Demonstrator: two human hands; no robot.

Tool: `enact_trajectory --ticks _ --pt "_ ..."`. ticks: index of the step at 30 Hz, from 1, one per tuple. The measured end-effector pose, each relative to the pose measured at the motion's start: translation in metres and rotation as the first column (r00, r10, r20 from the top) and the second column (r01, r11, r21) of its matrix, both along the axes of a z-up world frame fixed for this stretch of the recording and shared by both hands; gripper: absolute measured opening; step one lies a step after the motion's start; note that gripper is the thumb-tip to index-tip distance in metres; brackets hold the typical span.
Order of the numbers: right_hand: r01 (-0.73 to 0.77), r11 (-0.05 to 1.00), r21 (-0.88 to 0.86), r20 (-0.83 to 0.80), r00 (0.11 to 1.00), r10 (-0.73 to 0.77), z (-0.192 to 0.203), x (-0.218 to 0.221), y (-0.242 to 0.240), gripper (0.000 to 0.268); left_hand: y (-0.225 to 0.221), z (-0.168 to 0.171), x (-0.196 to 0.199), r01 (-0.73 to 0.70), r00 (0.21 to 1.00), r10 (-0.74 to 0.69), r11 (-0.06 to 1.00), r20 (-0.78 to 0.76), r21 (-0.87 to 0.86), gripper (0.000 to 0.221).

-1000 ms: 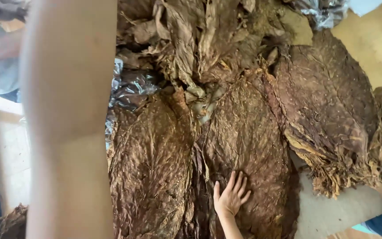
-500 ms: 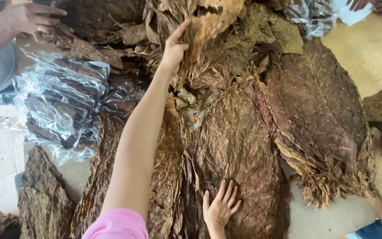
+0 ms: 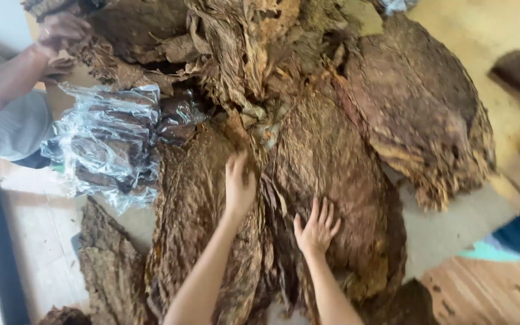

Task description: The person repeatedly picks up dried leaves from a pile on the floor, lifts and turns them, and places them back down. The person handles the leaves by hand without using tools, moving between different sections of the pile throughout the clip.

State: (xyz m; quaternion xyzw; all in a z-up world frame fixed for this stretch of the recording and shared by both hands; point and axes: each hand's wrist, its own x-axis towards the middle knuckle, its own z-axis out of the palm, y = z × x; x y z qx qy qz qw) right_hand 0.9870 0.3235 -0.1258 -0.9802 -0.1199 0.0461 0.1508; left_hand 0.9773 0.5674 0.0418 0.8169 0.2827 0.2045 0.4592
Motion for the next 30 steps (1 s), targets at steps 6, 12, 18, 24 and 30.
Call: enact_trajectory --ticks 6,12,18,24,30 --pt "-0.035 0.853 0.521 0.125 0.991 -0.036 0.026 0.003 -0.045 0.073 -0.16 -0.025 -0.301 0.174 0.96 -0.161 0.984 -0.229 0.037 0.051" --pt "0.266 0.5 0.824 0.166 0.73 -0.663 -0.09 -0.225 -0.364 0.038 -0.194 -0.057 -0.535 0.405 0.906 -0.379 0.905 -0.187 0.131 0.036" --pt "0.853 0.109 0.511 -0.214 0.249 -0.945 -0.218 -0.49 -0.44 0.003 -0.193 -0.021 -0.636 0.281 0.942 -0.26 0.957 -0.215 0.073 0.045" --pt "0.951 0.069 0.302 -0.579 0.24 -0.779 -0.263 -0.533 -0.36 0.02 -0.209 -0.021 -0.683 0.276 0.929 -0.23 0.953 -0.289 0.128 0.042" --pt "0.962 0.249 0.109 -0.351 0.272 -0.896 -0.3 -0.469 -0.323 0.027 -0.246 0.0 -0.692 0.361 0.879 -0.329 0.932 -0.344 0.03 0.036"
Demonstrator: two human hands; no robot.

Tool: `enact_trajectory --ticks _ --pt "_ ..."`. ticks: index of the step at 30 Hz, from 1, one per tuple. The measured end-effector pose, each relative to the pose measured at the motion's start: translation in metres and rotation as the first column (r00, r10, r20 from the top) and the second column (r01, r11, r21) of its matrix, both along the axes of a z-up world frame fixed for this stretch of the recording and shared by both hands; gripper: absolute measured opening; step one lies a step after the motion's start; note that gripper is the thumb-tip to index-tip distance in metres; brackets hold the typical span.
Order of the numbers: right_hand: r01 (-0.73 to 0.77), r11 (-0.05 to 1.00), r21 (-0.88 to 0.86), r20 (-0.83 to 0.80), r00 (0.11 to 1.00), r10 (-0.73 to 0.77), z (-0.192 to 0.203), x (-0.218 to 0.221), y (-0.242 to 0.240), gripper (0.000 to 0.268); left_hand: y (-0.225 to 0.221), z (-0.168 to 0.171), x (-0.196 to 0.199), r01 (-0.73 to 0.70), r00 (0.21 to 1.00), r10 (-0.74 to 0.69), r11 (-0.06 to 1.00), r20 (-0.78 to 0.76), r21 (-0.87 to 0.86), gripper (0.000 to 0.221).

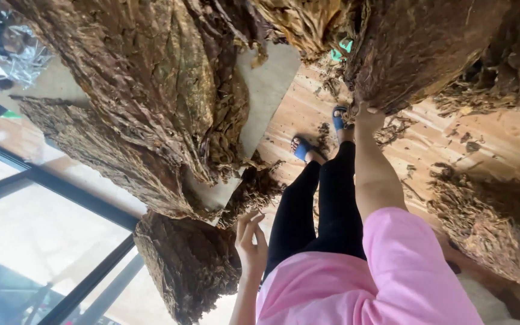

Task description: The person repeatedly picks up dried leaves from a pile on the floor, lifts and turns them, and places them back down. The person handles the leaves by hand without using tools, moving between different sections of the pile throughout the clip.

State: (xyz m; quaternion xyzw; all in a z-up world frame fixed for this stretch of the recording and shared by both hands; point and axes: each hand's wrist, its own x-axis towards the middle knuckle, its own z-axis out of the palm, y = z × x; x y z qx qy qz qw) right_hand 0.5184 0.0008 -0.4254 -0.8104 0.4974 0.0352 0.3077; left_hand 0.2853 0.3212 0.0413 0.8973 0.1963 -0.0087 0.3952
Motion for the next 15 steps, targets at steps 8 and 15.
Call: enact_trajectory --ticks 8,15 --pt "-0.325 0.918 0.229 -0.27 0.885 0.38 0.113 0.031 -0.025 0.04 -0.056 -0.01 0.037 0.148 0.989 -0.147 0.982 0.016 -0.116 0.033" --pt "-0.337 0.78 0.527 0.026 0.924 0.382 0.241 -0.001 -0.076 0.034 -0.152 -0.085 0.12 0.035 0.969 -0.13 0.915 -0.211 -0.402 0.047"
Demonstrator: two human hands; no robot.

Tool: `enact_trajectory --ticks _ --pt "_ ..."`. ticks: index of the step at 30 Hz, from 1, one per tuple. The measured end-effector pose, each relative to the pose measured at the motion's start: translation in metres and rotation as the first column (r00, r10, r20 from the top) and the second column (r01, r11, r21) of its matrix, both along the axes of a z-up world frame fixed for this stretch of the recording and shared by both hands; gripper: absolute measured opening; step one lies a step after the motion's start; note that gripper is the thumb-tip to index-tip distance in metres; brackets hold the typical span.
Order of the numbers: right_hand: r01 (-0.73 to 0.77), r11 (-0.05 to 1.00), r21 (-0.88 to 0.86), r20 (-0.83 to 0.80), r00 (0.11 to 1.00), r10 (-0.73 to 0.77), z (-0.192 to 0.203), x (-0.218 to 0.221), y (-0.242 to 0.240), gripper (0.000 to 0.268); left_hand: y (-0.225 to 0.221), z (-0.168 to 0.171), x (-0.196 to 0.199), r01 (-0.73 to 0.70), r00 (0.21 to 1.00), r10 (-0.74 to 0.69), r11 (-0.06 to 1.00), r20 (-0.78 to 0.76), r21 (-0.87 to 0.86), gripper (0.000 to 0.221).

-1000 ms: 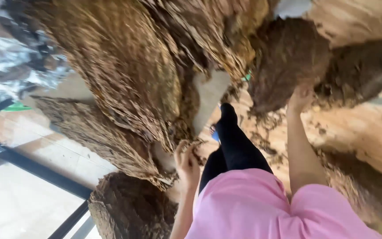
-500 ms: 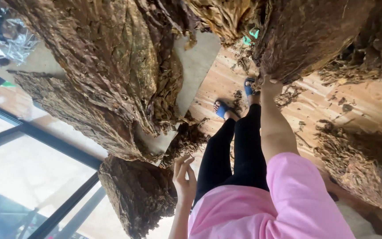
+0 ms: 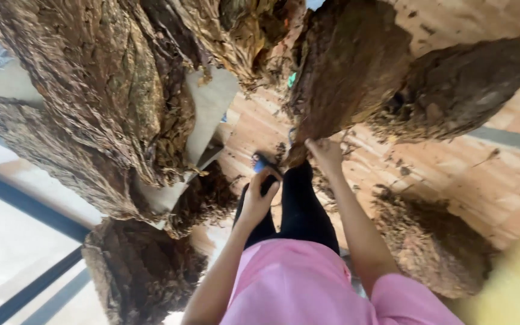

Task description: The person repeatedly picks up dried leaves from a pile on the floor, lifts and turns them, and places them back down. The person handles the leaves by hand without using tools, moving between different sections of the pile throughout the clip.

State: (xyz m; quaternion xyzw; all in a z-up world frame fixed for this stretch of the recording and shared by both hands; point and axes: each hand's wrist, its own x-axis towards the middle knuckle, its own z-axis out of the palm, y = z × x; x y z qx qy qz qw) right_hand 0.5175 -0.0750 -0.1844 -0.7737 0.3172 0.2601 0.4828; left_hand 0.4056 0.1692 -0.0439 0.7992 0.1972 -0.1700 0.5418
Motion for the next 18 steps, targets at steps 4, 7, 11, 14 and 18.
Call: enact_trajectory --ticks 4,7,11,14,18 --pt "0.038 0.945 0.326 0.003 0.999 -0.041 0.03 -0.037 -0.013 0.033 -0.061 0.002 0.081 0.057 0.978 -0.116 0.946 -0.172 -0.318 0.12" --pt "0.557 0.745 0.367 -0.441 0.81 -0.387 0.102 0.001 -0.026 0.042 -0.08 0.01 0.108 -0.139 0.97 -0.017 0.775 -0.241 -0.616 0.092" --pt "0.809 0.411 0.421 -0.635 0.586 -0.503 0.084 0.026 -0.07 0.079 -0.085 0.043 0.104 -0.283 0.955 0.131 0.672 -0.266 -0.684 0.074" --pt "0.82 0.215 0.531 -0.567 0.532 -0.629 0.045 0.05 -0.092 0.049 -0.063 0.082 0.091 -0.38 0.925 0.229 0.557 -0.303 -0.739 0.065" --pt "0.407 0.785 0.466 0.103 0.857 -0.505 0.096 0.142 -0.057 0.067 -0.017 0.122 0.077 -0.528 0.835 0.4 0.396 -0.377 -0.751 0.042"
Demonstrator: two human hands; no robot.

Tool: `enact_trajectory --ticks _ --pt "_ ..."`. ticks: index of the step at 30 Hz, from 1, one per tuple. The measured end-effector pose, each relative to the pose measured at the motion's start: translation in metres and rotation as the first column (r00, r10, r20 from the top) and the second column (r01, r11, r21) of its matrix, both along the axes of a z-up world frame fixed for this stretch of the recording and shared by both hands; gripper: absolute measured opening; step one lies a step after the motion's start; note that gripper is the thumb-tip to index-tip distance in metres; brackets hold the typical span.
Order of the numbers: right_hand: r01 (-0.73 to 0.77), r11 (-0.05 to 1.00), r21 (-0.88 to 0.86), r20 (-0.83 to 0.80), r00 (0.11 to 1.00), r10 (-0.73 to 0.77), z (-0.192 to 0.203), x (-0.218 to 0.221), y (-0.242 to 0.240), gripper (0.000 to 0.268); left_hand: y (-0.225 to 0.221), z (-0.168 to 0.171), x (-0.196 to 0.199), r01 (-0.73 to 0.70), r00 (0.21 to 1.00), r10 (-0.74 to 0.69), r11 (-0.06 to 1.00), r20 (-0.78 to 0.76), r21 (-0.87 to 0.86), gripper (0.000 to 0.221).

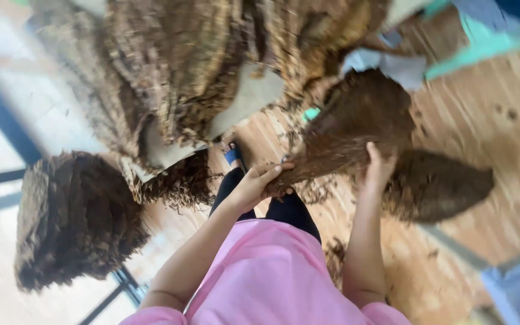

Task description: The person repeatedly picks up dried leaves from a pile on the floor, lifts and turns them, and places them back down. The person handles the leaves by hand without using tools, moving between different sections of the pile throughout the clip.

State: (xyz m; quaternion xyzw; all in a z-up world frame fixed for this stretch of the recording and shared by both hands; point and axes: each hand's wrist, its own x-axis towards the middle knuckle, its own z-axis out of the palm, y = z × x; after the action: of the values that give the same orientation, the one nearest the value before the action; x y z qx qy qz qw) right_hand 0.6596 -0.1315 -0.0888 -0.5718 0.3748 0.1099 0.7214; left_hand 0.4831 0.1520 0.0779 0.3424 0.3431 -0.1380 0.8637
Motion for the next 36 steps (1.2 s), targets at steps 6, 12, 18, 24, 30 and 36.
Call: enact_trajectory --ticks 6,12,18,24,30,36 --pt "-0.438 0.899 0.009 0.454 0.803 0.387 0.096 0.113 0.195 0.089 0.086 0.017 -0.02 -0.306 0.937 0.275 0.943 0.214 0.13 0.042" --pt "-0.76 0.631 -0.154 0.949 0.065 0.31 0.269 0.153 0.359 0.08 0.192 0.103 -0.035 -0.47 0.873 0.15 0.514 0.465 0.717 0.046" --pt "-0.811 0.551 -0.2 0.952 -0.028 0.304 0.257 0.142 0.432 0.1 0.254 0.106 -0.053 -0.508 0.861 0.132 0.257 0.491 0.822 0.045" --pt "-0.786 0.6 -0.147 0.796 0.266 0.544 0.126 0.116 0.492 0.093 0.283 -0.004 -0.05 -0.51 0.854 0.327 0.369 0.405 0.777 0.046" --pt "-0.852 0.517 -0.082 0.419 0.441 0.794 0.04 0.096 0.438 0.107 0.272 -0.097 -0.058 -0.231 0.909 0.406 0.307 0.093 0.923 0.045" --pt "-0.527 0.836 -0.153 0.369 0.754 0.543 0.006 0.067 0.215 0.062 0.274 -0.079 -0.058 -0.11 0.974 0.199 -0.004 0.108 0.994 0.044"
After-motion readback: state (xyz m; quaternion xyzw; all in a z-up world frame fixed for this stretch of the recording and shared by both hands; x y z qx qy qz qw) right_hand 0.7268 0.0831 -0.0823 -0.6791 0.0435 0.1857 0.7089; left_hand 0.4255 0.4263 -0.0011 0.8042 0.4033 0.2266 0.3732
